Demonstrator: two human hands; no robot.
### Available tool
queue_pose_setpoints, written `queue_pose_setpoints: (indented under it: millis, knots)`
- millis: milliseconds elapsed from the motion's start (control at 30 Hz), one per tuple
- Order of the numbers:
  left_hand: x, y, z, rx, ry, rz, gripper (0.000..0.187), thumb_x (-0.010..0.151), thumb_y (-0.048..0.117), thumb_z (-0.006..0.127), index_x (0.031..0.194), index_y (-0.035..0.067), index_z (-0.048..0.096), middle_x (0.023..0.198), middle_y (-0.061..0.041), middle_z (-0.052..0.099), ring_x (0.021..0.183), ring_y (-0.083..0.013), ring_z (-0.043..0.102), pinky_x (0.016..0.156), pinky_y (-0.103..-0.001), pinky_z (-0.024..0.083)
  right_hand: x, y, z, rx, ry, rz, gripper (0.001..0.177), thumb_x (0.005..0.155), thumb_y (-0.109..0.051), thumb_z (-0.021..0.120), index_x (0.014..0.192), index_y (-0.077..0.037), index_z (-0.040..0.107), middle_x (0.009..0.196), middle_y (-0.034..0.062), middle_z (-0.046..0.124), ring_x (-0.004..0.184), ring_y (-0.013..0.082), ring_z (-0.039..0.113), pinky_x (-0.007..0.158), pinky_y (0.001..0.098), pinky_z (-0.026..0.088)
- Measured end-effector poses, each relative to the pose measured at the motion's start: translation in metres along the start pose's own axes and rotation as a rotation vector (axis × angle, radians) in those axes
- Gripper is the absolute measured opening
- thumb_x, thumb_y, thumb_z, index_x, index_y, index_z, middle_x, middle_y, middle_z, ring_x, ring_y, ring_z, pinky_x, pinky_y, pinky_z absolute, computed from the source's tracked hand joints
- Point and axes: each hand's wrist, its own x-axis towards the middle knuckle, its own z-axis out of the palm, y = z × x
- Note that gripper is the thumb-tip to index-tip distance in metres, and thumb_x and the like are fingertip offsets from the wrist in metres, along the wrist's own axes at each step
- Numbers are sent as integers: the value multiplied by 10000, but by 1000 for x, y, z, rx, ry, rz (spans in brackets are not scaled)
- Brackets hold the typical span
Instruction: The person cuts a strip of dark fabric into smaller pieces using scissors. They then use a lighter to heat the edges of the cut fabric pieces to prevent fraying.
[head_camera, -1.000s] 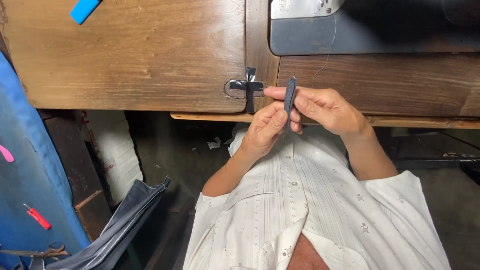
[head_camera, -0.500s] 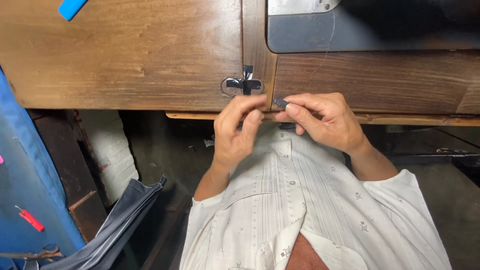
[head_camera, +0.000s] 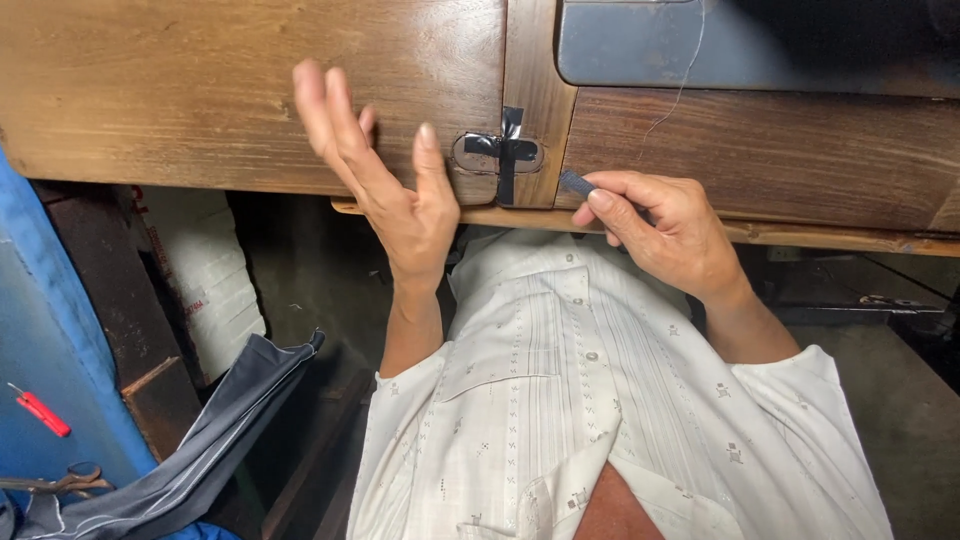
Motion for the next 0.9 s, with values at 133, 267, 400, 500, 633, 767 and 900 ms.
queue_pose_setpoints:
  millis: [133, 267, 400, 500, 633, 767, 900]
  knots:
    - [-10, 12, -2, 33, -184, -66, 334, 1107, 189, 604, 1416, 118, 500, 1318, -101, 525, 968, -209, 646, 828, -334, 578, 4, 3, 6, 84, -14, -47, 237, 1070, -96, 567, 1198, 62, 689, 914, 136, 765, 627, 144, 659, 580, 255, 542]
    - [-16, 16, 9, -309, -445, -190, 158, 950, 187, 770, 1093, 119, 767, 844, -9, 713, 660, -128, 653, 578, -256, 541, 8, 2, 14, 149, -42, -85, 212, 1070, -25, 560, 1189, 75, 705, 865, 151, 740, 636, 158, 687, 551, 283, 536]
    - [-13, 18, 13, -367, -440, -135, 79, 974, 115, 724, 1034, 97, 773, 766, -47, 669, 602, -158, 578, 561, -283, 501, 6, 4, 15, 147, -39, -83, 205, 1068, -19, 566, 1187, 78, 703, 871, 148, 738, 629, 155, 683, 553, 284, 539]
    - [-13, 15, 15, -353, -439, -109, 63, 978, 110, 714, 997, 97, 773, 722, -39, 640, 582, -166, 561, 551, -285, 490, 2, 8, 14, 196, -38, -40, 211, 1074, -24, 561, 1191, 86, 697, 869, 151, 732, 613, 127, 648, 550, 270, 526]
    - [-13, 13, 13, -318, -427, -108, 57, 983, 131, 715, 1002, 114, 766, 726, -39, 631, 599, -179, 579, 564, -295, 496, -1, 11, 14, 244, -34, 41, 184, 1045, -32, 615, 1162, 71, 713, 829, 129, 738, 559, 100, 646, 507, 232, 516]
    - [-9, 27, -7, -212, -286, -70, 186, 1020, 168, 689, 1189, 97, 721, 973, -57, 706, 762, -192, 667, 707, -315, 574, -3, 19, 15, 181, -2, 128, 176, 1042, -26, 630, 1173, 59, 710, 827, 134, 754, 556, 119, 643, 508, 245, 510]
    - [-10, 17, -106, 157, -111, -100, 202, 1077, 129, 557, 1154, -12, 680, 1109, -158, 724, 976, -299, 715, 901, -377, 577, -32, 83, -19, 80, 52, 489, 181, 1134, -161, 627, 1258, -48, 694, 953, 66, 728, 859, 83, 685, 676, 173, 512]
